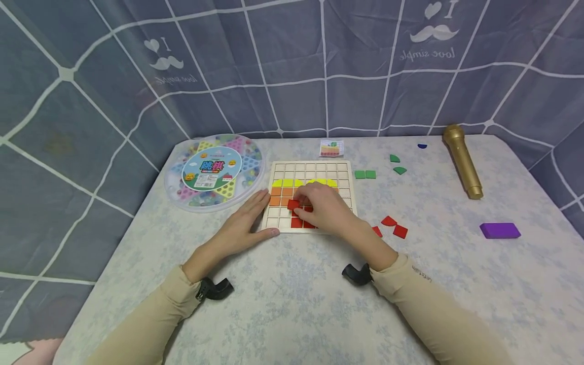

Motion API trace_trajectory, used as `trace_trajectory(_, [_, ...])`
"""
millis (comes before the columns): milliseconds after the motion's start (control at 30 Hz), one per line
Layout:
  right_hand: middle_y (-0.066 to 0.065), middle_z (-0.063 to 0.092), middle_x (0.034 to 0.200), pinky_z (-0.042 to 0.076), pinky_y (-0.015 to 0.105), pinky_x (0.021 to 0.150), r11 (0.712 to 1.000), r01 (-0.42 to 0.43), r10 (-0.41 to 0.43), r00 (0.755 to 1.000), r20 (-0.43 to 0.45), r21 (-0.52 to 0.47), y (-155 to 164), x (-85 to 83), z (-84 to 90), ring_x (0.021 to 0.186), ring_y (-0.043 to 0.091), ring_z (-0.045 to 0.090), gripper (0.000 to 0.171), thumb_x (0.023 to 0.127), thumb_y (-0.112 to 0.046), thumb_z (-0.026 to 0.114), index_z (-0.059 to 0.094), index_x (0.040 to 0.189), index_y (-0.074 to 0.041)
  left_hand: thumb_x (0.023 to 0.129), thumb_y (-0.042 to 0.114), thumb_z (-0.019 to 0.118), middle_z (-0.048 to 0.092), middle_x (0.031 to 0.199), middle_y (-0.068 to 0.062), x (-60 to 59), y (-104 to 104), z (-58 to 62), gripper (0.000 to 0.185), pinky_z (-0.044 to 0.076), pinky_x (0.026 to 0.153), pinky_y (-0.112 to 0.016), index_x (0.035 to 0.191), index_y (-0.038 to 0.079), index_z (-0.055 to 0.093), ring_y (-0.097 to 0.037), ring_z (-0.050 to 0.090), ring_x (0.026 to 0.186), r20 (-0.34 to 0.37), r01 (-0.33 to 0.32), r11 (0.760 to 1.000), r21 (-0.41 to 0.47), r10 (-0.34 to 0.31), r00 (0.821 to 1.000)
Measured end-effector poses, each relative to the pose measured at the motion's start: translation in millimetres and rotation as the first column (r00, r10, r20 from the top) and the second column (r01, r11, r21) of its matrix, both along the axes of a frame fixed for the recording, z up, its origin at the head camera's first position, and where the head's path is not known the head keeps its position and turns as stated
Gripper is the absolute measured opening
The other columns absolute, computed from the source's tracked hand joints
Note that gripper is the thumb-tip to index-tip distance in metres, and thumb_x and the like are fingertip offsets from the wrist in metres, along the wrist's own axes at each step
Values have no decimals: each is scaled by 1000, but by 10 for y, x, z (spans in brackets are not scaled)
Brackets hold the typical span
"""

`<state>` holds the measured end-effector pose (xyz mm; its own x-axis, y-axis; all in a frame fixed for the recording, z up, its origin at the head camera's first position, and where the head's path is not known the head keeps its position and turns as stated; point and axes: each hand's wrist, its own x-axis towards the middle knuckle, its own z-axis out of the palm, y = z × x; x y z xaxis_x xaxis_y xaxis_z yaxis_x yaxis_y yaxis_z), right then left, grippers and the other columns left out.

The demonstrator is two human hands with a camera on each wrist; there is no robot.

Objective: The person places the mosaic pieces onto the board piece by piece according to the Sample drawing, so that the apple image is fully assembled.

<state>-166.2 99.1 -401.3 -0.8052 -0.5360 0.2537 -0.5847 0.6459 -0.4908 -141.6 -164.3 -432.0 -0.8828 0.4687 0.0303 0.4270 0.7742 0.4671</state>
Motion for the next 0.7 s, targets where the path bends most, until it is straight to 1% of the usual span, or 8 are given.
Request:
trace_trajectory(167, [4,76,98,58,35,80,999,-39,38,999,-7,-27,-33,20,-68,87,18,66,19,91,-14,82,77,108,-6,98,58,68,16,177,-11,-5,17,-8,99,19,132,-50,167,3,22,-28,12,165,2,-4,1000,-4,4,1000])
trace_trajectory(300, [1,74,93,56,32,77,997,-57,57,998,-6,-47,-49,31,-87,85,17,66,16,91,-12,82,78,106,-8,99,58,67,16,177,-10,-8,14,-15,99,20,132,-50,167,4,22,-28,12,165,5,-10,1000,-4,10,1000])
trace_trajectory(467, [-1,73,92,54,33,78,998,-43,42,999,-29,-35,-87,43,-112,84,17,65,18,90,-14,83,77,106,-10,99,60,66,15,177,-8,-6,8,-13,98,20,132,-50,168,5,22,-27,11,165,5,-12,1000,-4,12,1000])
trace_trajectory(700, [0,74,93,53,38,83,1000,-23,21,997,-79,-20,-143,41,-136,84,18,65,15,91,-14,84,80,105,-10,99,60,66,16,177,-10,-13,0,-21,99,21,131,-50,168,5,22,-26,11,165,2,-12,1000,-9,12,1000])
